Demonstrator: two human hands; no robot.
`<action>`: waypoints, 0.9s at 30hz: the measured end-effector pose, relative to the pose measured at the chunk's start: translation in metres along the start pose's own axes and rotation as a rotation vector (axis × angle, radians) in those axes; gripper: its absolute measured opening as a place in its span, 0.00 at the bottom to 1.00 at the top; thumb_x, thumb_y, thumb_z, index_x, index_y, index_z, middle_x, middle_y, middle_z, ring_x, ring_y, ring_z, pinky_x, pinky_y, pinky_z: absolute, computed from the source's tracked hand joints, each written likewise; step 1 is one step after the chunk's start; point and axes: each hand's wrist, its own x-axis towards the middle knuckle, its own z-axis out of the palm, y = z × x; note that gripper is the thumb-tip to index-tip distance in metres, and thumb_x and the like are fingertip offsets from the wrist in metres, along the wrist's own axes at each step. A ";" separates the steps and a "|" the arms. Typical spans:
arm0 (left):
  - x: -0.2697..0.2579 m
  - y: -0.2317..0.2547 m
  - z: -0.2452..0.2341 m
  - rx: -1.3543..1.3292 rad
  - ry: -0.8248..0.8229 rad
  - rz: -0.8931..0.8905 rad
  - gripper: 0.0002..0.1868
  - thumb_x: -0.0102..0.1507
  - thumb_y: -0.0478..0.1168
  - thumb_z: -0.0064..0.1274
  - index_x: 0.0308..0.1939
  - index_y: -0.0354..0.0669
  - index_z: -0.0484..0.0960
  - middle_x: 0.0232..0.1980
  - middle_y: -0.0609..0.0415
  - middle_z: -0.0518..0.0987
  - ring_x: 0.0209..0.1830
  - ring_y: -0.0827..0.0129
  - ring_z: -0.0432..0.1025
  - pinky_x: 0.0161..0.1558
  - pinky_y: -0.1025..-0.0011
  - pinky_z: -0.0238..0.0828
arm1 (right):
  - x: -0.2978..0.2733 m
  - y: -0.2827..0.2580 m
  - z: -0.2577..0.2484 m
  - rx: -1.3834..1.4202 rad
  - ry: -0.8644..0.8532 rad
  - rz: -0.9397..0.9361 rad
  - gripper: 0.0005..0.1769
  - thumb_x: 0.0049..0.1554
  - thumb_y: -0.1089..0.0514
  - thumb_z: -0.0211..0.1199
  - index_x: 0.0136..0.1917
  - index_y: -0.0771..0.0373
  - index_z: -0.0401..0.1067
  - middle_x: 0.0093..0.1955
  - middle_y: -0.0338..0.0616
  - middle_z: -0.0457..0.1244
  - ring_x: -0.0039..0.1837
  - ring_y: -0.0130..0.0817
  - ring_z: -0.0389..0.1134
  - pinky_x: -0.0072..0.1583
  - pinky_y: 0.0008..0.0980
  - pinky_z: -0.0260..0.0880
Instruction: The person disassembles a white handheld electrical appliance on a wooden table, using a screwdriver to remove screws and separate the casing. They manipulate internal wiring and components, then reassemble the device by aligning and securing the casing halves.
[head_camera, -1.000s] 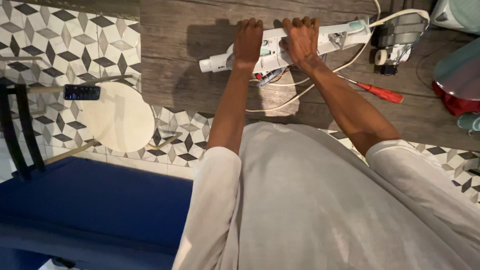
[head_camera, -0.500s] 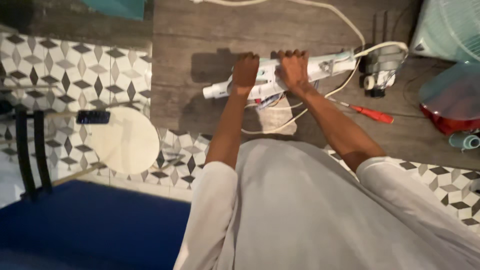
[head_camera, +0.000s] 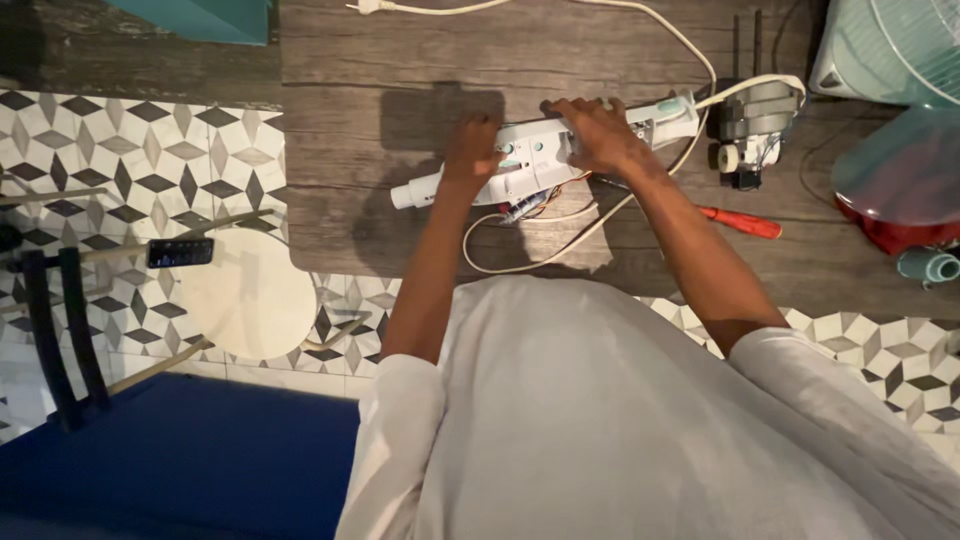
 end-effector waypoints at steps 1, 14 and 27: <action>0.001 0.001 -0.010 -0.083 -0.045 -0.005 0.27 0.47 0.42 0.72 0.48 0.38 0.82 0.48 0.39 0.80 0.50 0.43 0.75 0.51 0.53 0.72 | -0.002 -0.001 -0.003 -0.044 -0.003 0.012 0.51 0.39 0.59 0.78 0.73 0.54 0.60 0.67 0.55 0.61 0.70 0.60 0.58 0.71 0.67 0.42; 0.076 -0.060 0.041 -0.483 -0.554 -0.076 0.10 0.65 0.39 0.59 0.49 0.49 0.90 0.49 0.52 0.88 0.46 0.67 0.82 0.52 0.68 0.77 | -0.015 -0.015 -0.012 -0.102 0.027 0.027 0.45 0.41 0.58 0.79 0.70 0.55 0.66 0.62 0.49 0.66 0.67 0.52 0.64 0.72 0.60 0.50; 0.047 -0.103 0.010 -0.507 -0.983 -0.310 0.25 0.68 0.59 0.45 0.61 0.52 0.83 0.57 0.52 0.84 0.54 0.64 0.75 0.56 0.58 0.73 | -0.022 0.002 0.010 -0.178 0.283 -0.158 0.40 0.38 0.55 0.79 0.63 0.58 0.70 0.57 0.49 0.67 0.66 0.53 0.65 0.69 0.55 0.55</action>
